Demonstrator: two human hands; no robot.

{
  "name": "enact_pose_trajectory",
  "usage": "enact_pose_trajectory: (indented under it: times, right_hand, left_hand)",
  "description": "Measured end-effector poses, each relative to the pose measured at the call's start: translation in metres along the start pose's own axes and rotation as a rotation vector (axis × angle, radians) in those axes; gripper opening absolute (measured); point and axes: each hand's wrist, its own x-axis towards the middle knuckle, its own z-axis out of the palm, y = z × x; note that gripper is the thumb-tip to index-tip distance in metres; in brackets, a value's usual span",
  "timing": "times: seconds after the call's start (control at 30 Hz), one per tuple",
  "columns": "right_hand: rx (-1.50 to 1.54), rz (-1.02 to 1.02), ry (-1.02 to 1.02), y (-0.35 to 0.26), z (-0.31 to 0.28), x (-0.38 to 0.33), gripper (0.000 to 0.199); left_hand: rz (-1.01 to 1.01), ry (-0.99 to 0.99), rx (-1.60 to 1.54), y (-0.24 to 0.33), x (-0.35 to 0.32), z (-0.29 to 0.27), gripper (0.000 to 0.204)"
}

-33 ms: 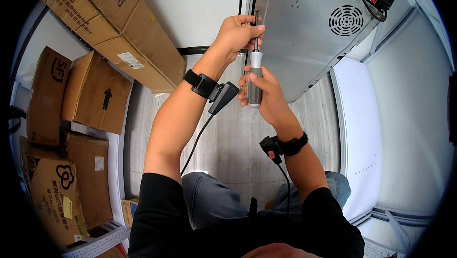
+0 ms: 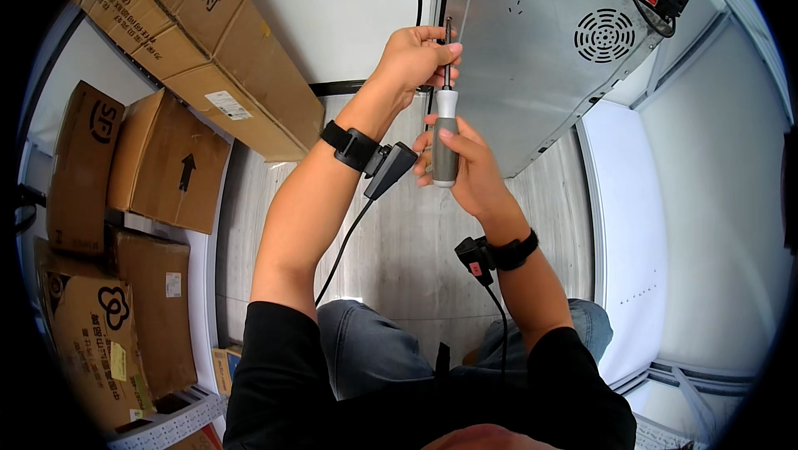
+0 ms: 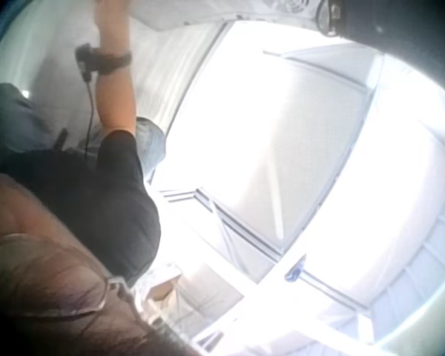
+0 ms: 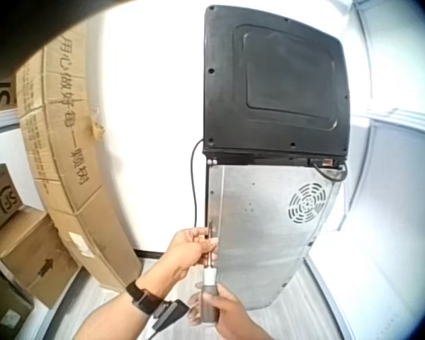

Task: The person uses a screwdriver to fasten screws into the back panel of a wall-mounted appliance. They repeatedly place screws into holes and tighten them, working along the edges and center of the unit's rear casing.

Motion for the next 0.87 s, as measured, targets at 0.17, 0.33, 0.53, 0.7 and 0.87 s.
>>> enact_pose_trajectory:
  times: [0.17,0.33,0.53,0.7,0.87]
  right_hand:
    - [0.17,0.019,-0.107,-0.002,-0.004,-0.006,0.043]
    - [-0.214,-0.056,0.087,0.002,-0.001,-0.005,0.051]
    - [-0.548,-0.155,0.306,0.014,0.01,0.004,0.056]
    - [-0.193,-0.052,0.067,0.007,-0.003,-0.003,0.055]
    - [0.17,0.037,-0.189,0.0,-0.015,-0.011,0.06]
  left_hand:
    - [-0.006,0.018,-0.028,0.004,-0.004,0.006,0.027]
    - [-0.012,0.022,0.028,0.009,-0.009,0.013,0.028]
    - [-0.004,0.015,0.271,0.01,-0.005,0.008,0.032]
    - [-0.022,0.003,0.174,0.009,-0.001,0.006,0.03]
    - [-0.043,-0.011,0.04,0.009,-0.004,0.004,0.03]
